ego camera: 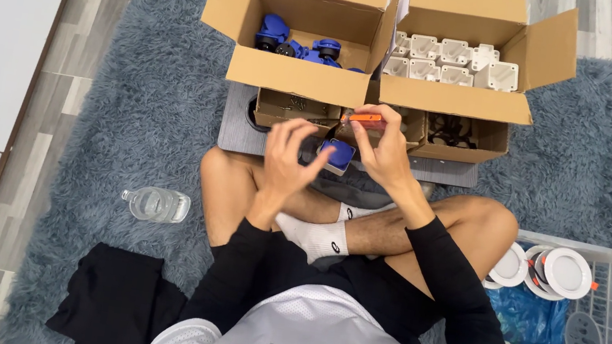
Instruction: Assembling and inspecting electrical components using a screwdriver while sitting on the floor
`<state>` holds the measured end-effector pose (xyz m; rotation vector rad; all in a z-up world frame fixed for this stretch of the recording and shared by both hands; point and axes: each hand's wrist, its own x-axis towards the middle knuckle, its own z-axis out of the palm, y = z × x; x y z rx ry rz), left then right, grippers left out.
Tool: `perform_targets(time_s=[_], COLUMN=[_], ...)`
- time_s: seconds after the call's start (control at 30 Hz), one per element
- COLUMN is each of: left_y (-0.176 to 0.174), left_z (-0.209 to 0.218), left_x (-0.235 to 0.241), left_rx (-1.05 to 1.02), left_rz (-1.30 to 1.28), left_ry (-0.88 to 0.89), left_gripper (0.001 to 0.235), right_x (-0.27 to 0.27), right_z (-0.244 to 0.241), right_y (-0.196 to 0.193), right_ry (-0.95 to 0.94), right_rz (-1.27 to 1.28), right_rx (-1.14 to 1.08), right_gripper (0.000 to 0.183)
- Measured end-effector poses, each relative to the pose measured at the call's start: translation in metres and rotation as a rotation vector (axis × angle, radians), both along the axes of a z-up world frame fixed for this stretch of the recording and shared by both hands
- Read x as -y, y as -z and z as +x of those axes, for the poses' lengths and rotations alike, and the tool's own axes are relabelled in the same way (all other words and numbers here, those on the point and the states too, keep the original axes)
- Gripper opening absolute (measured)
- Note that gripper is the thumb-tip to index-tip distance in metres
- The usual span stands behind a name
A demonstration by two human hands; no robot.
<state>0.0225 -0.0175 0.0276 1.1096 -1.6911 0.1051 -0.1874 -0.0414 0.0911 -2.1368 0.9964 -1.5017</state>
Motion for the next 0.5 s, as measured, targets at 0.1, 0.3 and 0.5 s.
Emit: perform_targets(time_s=[0.1, 0.3, 0.5], left_y=[-0.028, -0.053, -0.052], left_z=[0.020, 0.036, 0.039], left_x=[0.002, 0.010, 0.016], left_rx=[0.021, 0.151, 0.126], left_rz=[0.051, 0.068, 0.107], left_ry=[0.004, -0.054, 0.000], left_gripper=[0.039, 0.043, 0.029], right_x=[-0.001, -0.005, -0.013], right_z=[-0.003, -0.018, -0.028], right_y=[-0.005, -0.020, -0.037], right_ry=[-0.017, -0.041, -0.037], right_rz=[-0.001, 0.011, -0.041], right_rx=[0.037, 0.196, 0.313], right_gripper=[0.038, 0.039, 0.039])
